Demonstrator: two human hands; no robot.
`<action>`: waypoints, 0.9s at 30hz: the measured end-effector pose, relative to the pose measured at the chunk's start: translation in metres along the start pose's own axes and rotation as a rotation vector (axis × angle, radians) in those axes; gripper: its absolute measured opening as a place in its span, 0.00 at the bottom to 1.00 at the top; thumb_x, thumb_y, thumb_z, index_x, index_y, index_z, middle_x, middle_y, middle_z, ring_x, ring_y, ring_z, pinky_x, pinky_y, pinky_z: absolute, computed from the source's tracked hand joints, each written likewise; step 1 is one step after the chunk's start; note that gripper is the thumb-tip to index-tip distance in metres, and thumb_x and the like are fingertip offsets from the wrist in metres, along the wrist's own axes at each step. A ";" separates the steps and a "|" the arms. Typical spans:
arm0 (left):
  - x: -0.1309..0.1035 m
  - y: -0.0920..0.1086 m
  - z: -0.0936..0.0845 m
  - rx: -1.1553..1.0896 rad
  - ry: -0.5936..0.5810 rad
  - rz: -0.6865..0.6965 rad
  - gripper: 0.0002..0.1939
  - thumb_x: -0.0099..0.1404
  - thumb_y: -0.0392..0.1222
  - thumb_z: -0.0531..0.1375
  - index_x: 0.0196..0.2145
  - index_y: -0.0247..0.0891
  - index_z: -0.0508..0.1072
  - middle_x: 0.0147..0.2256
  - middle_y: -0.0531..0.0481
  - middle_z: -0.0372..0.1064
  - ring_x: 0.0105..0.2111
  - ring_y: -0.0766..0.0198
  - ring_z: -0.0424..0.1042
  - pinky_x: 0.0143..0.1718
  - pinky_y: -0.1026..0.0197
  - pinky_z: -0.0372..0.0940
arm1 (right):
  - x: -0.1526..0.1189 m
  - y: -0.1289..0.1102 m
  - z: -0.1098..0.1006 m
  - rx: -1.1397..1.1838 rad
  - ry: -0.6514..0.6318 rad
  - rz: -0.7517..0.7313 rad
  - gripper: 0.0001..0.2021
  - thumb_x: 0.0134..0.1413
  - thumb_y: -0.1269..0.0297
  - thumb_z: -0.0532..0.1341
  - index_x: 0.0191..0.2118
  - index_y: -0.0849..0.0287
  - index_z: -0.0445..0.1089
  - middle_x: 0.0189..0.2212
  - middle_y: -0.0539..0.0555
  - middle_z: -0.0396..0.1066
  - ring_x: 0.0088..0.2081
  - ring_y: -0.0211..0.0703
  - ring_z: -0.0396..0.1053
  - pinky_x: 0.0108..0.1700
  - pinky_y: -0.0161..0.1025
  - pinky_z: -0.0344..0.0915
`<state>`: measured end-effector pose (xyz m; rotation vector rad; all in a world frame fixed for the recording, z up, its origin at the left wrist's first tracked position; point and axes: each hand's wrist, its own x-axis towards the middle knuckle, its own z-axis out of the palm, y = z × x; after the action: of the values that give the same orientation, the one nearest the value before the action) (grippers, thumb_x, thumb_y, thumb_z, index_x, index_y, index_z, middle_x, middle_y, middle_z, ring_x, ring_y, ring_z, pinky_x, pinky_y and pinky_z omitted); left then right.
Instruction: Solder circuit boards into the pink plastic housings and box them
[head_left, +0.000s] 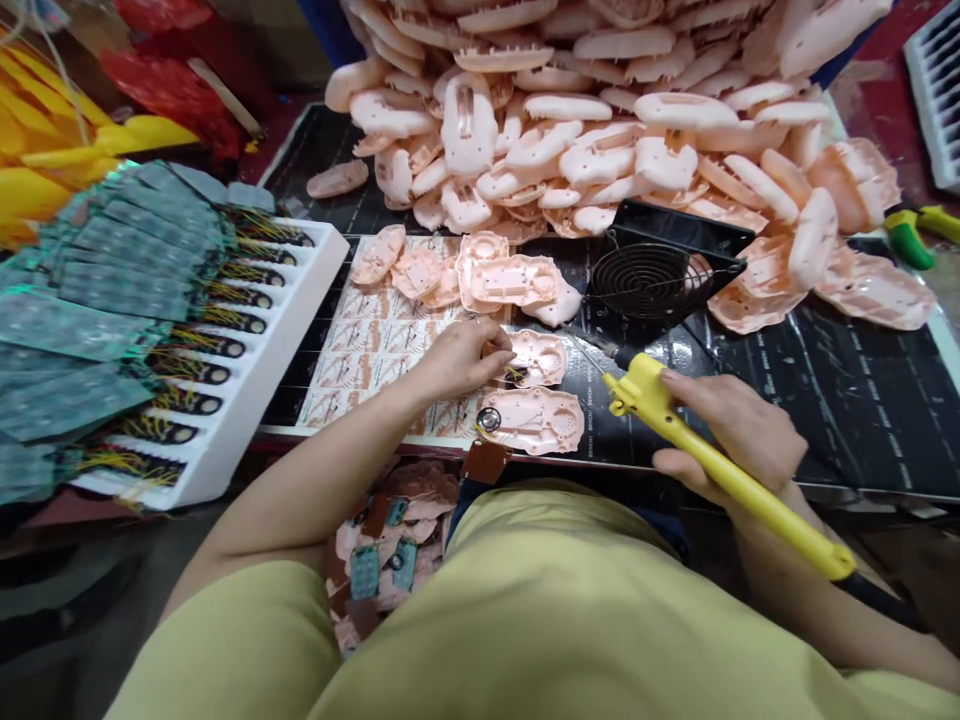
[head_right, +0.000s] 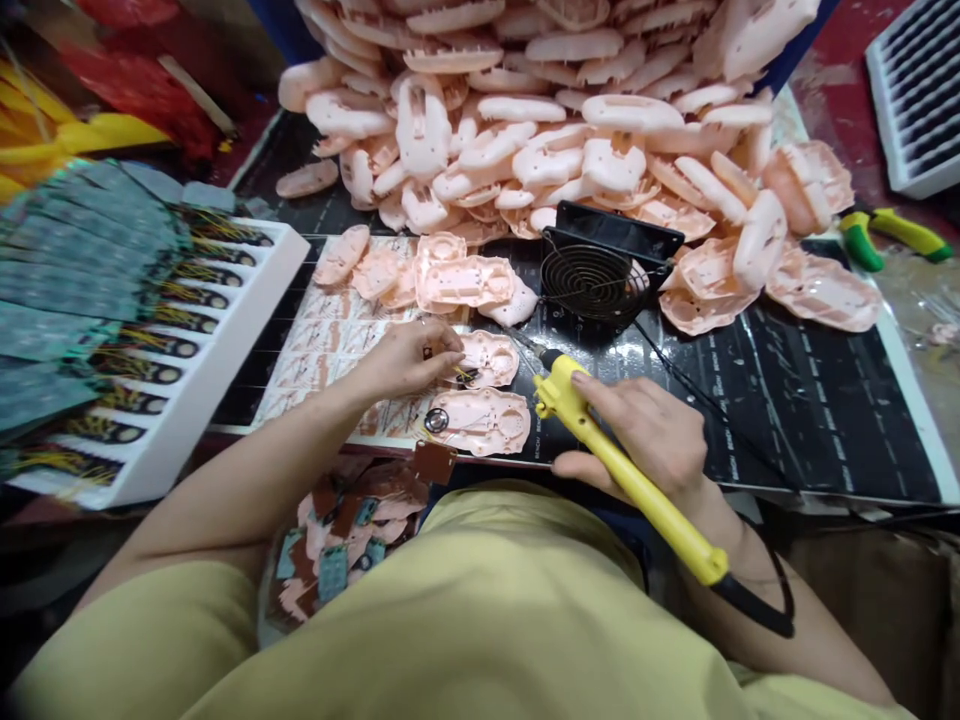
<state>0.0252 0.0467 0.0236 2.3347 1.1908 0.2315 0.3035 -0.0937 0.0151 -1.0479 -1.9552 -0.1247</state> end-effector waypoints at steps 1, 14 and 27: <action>-0.001 0.000 0.002 0.004 0.012 -0.008 0.07 0.63 0.39 0.59 0.33 0.34 0.75 0.34 0.47 0.75 0.36 0.60 0.71 0.38 0.60 0.61 | -0.003 0.001 0.001 0.019 0.017 0.031 0.29 0.54 0.55 0.66 0.60 0.56 0.64 0.36 0.55 0.77 0.32 0.46 0.75 0.34 0.41 0.74; -0.005 -0.002 0.012 0.022 0.081 -0.008 0.07 0.62 0.39 0.58 0.33 0.34 0.74 0.32 0.47 0.73 0.33 0.61 0.69 0.40 0.59 0.62 | -0.003 0.003 0.020 0.246 0.057 0.014 0.17 0.45 0.71 0.71 0.43 0.53 0.71 0.27 0.50 0.77 0.25 0.42 0.75 0.24 0.37 0.74; -0.006 0.001 0.013 -0.015 0.121 -0.053 0.08 0.62 0.40 0.57 0.32 0.34 0.74 0.31 0.47 0.73 0.32 0.60 0.69 0.39 0.59 0.63 | -0.010 0.005 0.020 0.185 0.015 0.080 0.22 0.47 0.67 0.71 0.49 0.50 0.70 0.31 0.51 0.78 0.28 0.46 0.77 0.26 0.40 0.76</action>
<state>0.0273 0.0370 0.0134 2.3010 1.3026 0.3667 0.2960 -0.0875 -0.0055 -0.9981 -1.8687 0.0905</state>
